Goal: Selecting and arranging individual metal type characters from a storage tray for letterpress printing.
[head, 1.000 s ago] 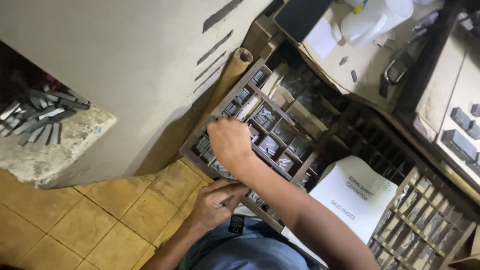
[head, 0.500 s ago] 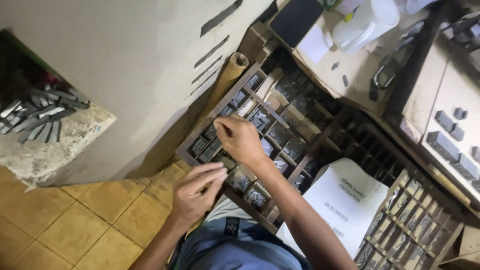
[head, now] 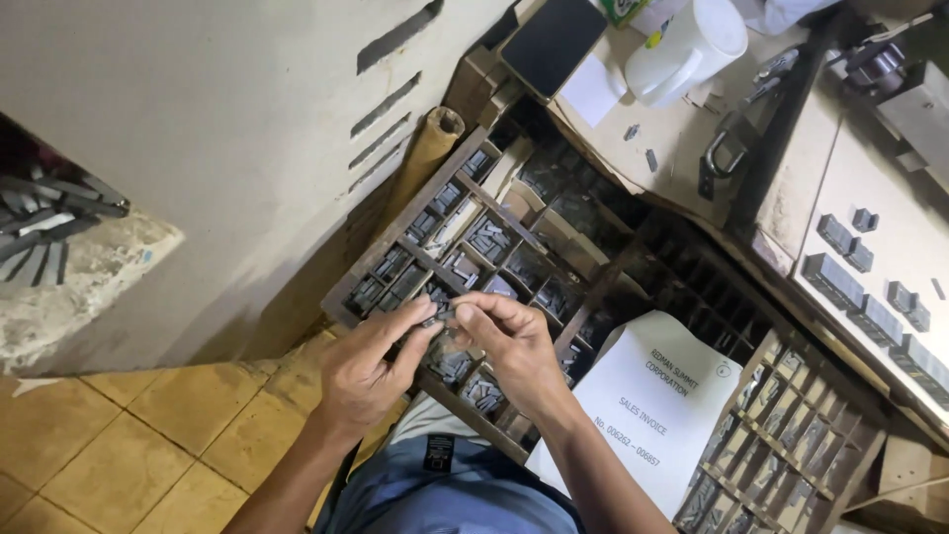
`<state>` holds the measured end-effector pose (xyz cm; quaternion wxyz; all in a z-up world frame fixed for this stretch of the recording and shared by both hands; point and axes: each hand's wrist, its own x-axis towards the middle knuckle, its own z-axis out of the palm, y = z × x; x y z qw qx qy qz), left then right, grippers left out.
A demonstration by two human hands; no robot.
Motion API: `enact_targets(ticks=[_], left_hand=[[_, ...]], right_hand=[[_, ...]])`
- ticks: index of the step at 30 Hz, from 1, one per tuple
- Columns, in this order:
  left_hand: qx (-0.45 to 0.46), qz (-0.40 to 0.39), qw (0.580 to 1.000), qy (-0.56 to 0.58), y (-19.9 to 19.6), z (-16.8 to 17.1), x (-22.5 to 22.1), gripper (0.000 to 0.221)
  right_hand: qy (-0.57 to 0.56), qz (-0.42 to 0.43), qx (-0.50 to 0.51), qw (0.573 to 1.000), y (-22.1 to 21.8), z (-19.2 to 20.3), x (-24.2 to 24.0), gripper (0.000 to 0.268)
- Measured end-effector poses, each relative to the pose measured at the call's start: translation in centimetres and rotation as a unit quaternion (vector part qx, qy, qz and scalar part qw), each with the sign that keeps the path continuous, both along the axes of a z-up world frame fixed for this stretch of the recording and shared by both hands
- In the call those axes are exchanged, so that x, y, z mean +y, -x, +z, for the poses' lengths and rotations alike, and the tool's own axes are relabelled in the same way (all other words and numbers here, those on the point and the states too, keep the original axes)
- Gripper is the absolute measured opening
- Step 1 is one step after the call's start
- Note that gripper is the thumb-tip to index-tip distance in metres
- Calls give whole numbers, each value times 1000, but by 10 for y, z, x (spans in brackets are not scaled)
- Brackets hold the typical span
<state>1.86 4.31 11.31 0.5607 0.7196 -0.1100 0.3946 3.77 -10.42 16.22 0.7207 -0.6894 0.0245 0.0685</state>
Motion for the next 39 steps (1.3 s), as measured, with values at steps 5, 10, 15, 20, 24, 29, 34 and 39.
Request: enact_targets(ticks=[5, 10, 15, 20, 24, 29, 34, 39], left_hand=[[-27, -9, 1000, -9, 2, -2, -3, 30], [-57, -48, 992, -98, 9, -1, 12, 34], [-107, -91, 976, -164, 6, -78, 14, 52], [80, 86, 839, -531, 37, -154, 43, 52], [295, -221, 877, -309, 18, -66, 46, 41], [577, -183, 710, -360, 14, 0, 23, 63], [91, -135, 964, -212, 41, -23, 12, 20], [165, -148, 963, -156, 46, -24, 9, 15]], right_hand=[[-124, -20, 45, 991, 8, -22, -14, 16], [-200, 64, 41, 977, 15, -19, -26, 15], [-228, 112, 36, 967, 21, -31, -21, 14], [-173, -16, 85, 981, 44, -57, -3, 35], [-216, -32, 91, 972, 52, -75, 3, 22], [-258, -29, 201, 945, 47, -73, -5, 19], [-251, -15, 152, 956, 52, -72, -8, 18], [-137, 47, 153, 978, 57, -59, -22, 34]])
